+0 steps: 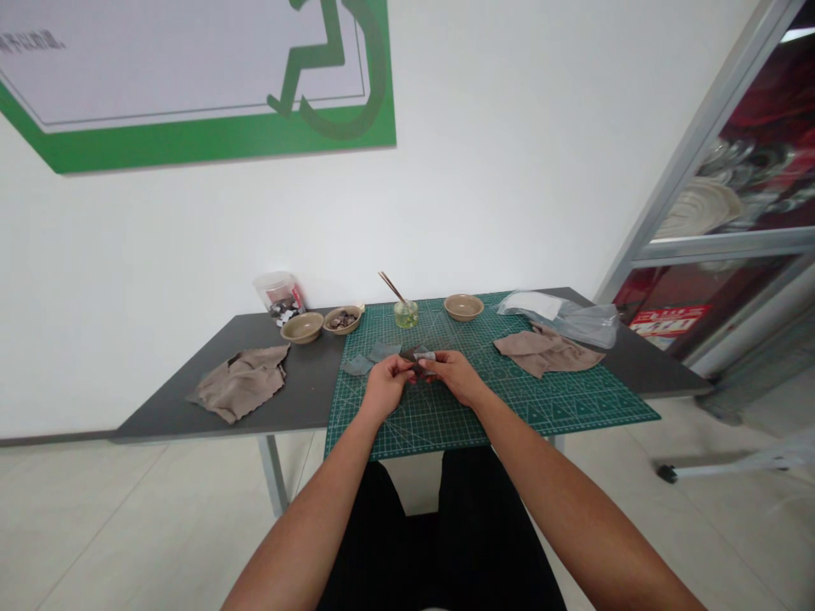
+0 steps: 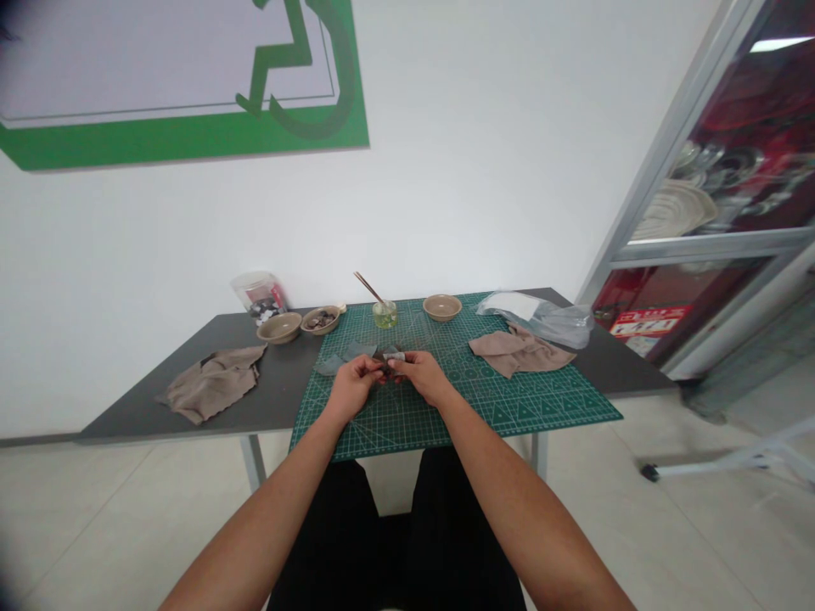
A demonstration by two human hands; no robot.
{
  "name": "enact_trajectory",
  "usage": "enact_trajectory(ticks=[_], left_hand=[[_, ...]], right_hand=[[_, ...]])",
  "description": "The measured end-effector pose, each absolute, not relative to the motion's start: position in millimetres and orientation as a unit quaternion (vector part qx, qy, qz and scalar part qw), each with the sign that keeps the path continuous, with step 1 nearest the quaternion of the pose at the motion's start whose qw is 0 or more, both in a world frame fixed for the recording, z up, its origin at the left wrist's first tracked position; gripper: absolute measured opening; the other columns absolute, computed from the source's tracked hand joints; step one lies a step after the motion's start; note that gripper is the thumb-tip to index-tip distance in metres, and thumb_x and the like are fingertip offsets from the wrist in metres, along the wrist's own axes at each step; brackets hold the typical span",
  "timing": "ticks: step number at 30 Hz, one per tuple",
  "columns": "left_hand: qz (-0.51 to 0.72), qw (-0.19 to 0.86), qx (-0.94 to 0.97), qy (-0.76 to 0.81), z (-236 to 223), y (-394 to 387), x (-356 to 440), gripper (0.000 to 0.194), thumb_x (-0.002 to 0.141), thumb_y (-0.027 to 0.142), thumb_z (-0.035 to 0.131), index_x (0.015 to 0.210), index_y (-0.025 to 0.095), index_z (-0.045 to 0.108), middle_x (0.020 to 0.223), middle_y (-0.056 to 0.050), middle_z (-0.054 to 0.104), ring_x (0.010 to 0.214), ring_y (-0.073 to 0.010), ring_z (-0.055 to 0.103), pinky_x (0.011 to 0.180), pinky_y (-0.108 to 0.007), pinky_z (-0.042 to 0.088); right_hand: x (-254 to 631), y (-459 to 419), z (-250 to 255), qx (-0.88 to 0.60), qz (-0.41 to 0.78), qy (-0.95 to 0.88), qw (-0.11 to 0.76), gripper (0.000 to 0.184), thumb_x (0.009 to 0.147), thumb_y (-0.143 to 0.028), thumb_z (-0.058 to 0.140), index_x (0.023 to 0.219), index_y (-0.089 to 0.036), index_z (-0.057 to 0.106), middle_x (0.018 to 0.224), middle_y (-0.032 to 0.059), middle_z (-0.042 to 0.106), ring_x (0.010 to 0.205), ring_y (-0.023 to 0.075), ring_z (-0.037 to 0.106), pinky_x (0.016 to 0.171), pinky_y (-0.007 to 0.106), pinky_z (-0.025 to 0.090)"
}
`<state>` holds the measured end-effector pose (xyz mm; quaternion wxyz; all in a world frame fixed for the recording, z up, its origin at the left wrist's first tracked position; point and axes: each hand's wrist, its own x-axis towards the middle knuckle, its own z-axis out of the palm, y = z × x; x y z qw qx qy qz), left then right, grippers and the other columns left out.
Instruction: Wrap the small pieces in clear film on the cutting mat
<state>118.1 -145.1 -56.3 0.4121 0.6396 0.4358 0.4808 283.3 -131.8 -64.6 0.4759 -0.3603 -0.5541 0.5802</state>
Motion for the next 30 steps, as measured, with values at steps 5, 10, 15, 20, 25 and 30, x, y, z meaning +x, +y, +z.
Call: enact_trajectory(ticks=[5,10,15,20,25,30], left_hand=[[0.477,0.401,0.643,0.445,-54.2,-146.2,118.1,0.008,0.069,0.011,0.057,0.064,0.016,0.055,0.060,0.001,0.061,0.061,-0.0129,0.057,0.063,-0.026,0.044],[0.469,0.402,0.649,0.444,-54.7,-146.9,118.2,0.009,0.069,0.010,0.055,0.064,0.017,0.053,0.061,0.002,0.061,0.062,-0.0129,0.057,0.064,-0.026,0.044],[0.458,0.367,0.677,0.444,-55.6,-147.1,118.8,0.012,0.070,0.009,0.053,0.061,0.017,0.052,0.062,0.002,0.059,0.063,-0.0125,0.056,0.066,-0.025,0.043],[0.471,0.390,0.655,0.444,-56.1,-146.4,118.4,0.008,0.071,0.011,0.054,0.066,0.017,0.054,0.062,0.002,0.060,0.062,-0.0135,0.057,0.064,-0.026,0.044],[0.468,0.369,0.668,0.445,-58.1,-146.0,118.5,0.010,0.070,0.009,0.054,0.064,0.017,0.053,0.062,0.001,0.060,0.062,-0.0135,0.057,0.066,-0.027,0.044],[0.466,0.382,0.658,0.453,-56.9,-145.7,119.1,0.010,0.070,0.009,0.054,0.065,0.017,0.053,0.062,0.001,0.061,0.062,-0.0136,0.058,0.065,-0.026,0.044]], right_hand=[[283.5,-130.9,-66.3,-0.359,0.573,-0.575,0.461,0.031,0.070,-0.040,0.069,0.086,-0.014,0.071,0.073,0.0036,0.067,0.063,0.0125,0.055,0.062,0.027,0.042],[282.6,-130.7,-66.4,-0.368,0.564,-0.583,0.455,0.031,0.071,-0.041,0.069,0.087,-0.013,0.071,0.073,0.0038,0.067,0.064,0.0130,0.057,0.062,0.026,0.043],[282.4,-130.3,-67.1,-0.380,0.549,-0.586,0.459,0.031,0.073,-0.043,0.066,0.083,-0.014,0.070,0.069,0.0029,0.067,0.059,0.0120,0.055,0.059,0.026,0.043],[282.3,-130.8,-66.4,-0.352,0.587,-0.573,0.451,0.031,0.071,-0.040,0.069,0.088,-0.014,0.071,0.077,0.0046,0.069,0.069,0.0150,0.060,0.067,0.029,0.047],[282.2,-131.0,-66.0,-0.368,0.576,-0.566,0.461,0.031,0.072,-0.040,0.068,0.087,-0.013,0.071,0.073,0.0042,0.068,0.064,0.0135,0.059,0.063,0.027,0.045],[282.3,-133.2,-62.8,-0.361,0.584,-0.566,0.456,0.032,0.070,-0.040,0.069,0.088,-0.014,0.071,0.074,0.0041,0.068,0.067,0.0142,0.059,0.064,0.027,0.045]])
